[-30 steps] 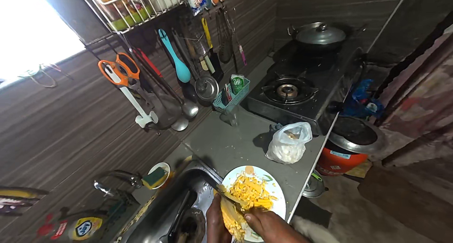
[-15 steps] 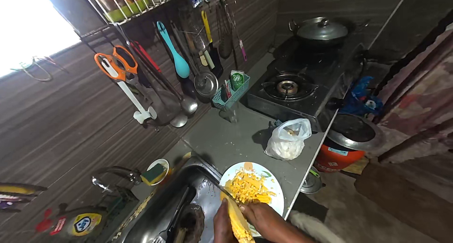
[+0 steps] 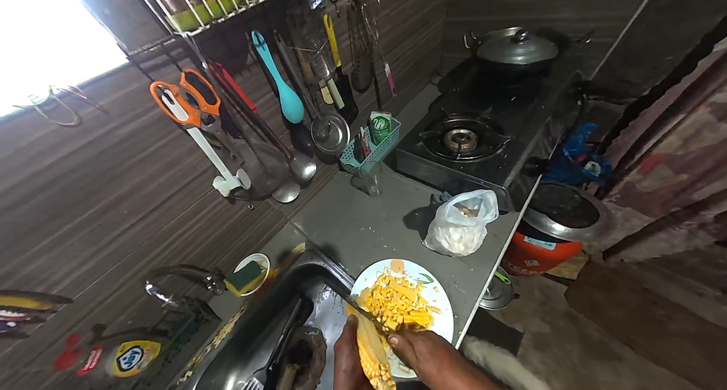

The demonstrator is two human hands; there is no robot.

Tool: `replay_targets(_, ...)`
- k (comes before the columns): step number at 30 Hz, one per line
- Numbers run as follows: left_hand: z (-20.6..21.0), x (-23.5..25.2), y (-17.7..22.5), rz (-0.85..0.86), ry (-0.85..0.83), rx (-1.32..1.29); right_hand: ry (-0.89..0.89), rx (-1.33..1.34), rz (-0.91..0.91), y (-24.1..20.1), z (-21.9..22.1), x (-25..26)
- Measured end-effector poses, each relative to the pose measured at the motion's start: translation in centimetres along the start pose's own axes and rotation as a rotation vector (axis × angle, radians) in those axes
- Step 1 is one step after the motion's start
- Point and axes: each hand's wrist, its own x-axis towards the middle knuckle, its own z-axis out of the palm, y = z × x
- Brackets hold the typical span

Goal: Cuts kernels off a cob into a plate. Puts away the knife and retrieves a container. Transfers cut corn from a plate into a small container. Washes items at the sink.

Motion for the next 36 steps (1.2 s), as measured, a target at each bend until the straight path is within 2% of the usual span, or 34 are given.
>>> replay_targets(7, -0.2, -1.1, -1.6, 0.001, 0.012, 0.087, -0.005, 0.022, -0.025, -0.5, -0.2, 1.0)
replay_targets(12, -0.5, -2.6, -2.0, -0.04, -0.1, 0.211, 0.053, 0.094, 0.035, 0.2, -1.4, 1.7)
replay_targets(15, 0.1, -1.7, -0.8, -0.055, -0.013, 0.102, 0.047, 0.097, 0.029, 0.4, -1.2, 1.4)
replay_targets(18, -0.3, 0.3, 0.2, -0.118, -0.047, -0.06, 0.051, 0.106, 0.006, 0.8, -0.8, 0.7)
replay_targets(20, -0.2, 1.2, 0.5, -0.095, -0.074, -0.099, 0.053, 0.119, -0.014, 0.8, -0.9, -0.3)
replay_targets(28, 0.9, 4.8, 1.3, 0.012, -0.109, -0.06, 0.219, 0.103, -0.223, 0.9, -0.4, -6.0)
replay_targets(36, 1.9, 7.0, 1.6, 0.023, -0.11, 0.004, 0.201, 0.059, -0.195, 2.0, -0.3, -7.4)
